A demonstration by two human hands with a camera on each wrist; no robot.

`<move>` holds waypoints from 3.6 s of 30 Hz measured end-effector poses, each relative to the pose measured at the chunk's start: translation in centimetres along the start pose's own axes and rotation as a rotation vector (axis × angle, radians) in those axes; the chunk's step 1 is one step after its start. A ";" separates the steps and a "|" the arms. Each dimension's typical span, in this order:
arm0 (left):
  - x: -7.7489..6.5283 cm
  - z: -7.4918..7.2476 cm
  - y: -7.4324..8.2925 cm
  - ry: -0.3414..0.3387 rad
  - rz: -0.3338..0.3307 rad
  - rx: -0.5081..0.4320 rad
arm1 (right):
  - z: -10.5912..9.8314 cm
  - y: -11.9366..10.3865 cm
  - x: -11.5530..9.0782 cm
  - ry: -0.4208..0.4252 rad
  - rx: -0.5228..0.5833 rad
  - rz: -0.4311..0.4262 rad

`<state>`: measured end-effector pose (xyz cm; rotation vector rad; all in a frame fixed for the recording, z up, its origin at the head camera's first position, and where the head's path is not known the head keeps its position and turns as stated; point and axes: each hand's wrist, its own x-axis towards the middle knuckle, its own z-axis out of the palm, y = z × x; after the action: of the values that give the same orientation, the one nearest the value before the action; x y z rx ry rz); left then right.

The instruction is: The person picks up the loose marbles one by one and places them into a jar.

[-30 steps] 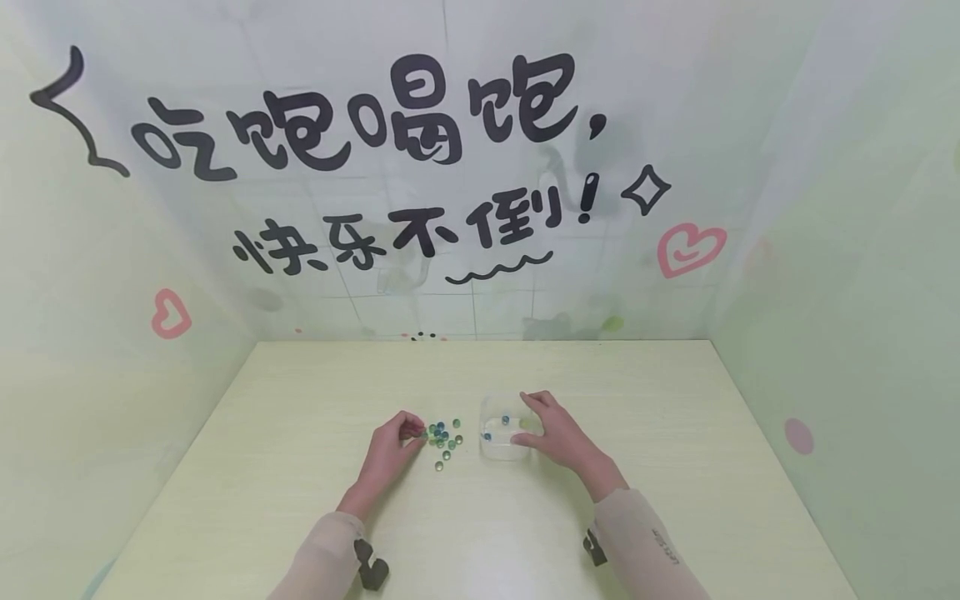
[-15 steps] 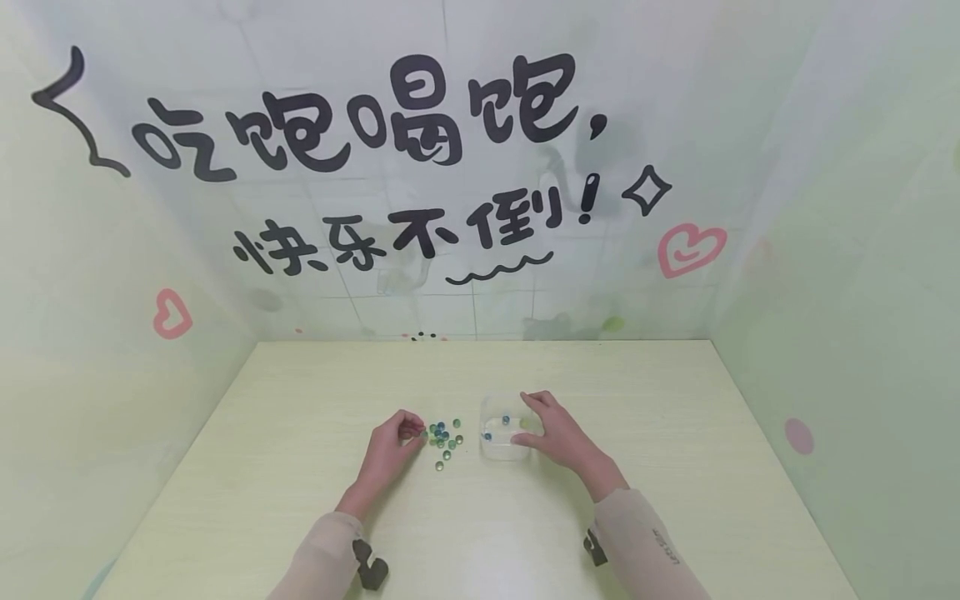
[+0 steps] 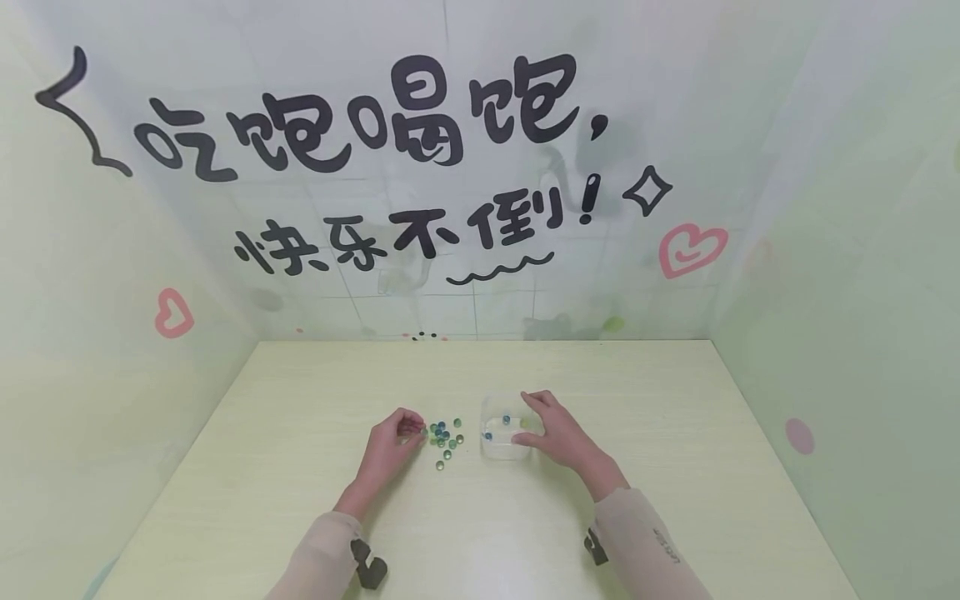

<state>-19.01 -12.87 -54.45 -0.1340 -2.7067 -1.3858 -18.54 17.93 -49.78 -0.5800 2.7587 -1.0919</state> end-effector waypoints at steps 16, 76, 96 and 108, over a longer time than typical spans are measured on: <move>-0.2 -0.2 0.8 0.003 0.015 -0.006 | 0.1 0.1 0.0 0.004 0.002 -0.004; -0.5 0.4 2.8 -0.039 0.101 -0.060 | 0.3 -0.1 -0.2 0.004 0.026 0.013; -0.4 0.8 4.2 -0.065 0.096 -0.074 | 0.6 0.0 -0.4 0.010 0.032 0.015; -0.5 1.1 5.3 -0.073 0.138 -0.084 | 0.7 0.1 -0.4 0.012 0.021 0.011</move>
<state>-17.96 -8.91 -50.92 -0.3772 -2.6395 -1.4810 -18.07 17.67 -50.34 -0.5566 2.7534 -1.1247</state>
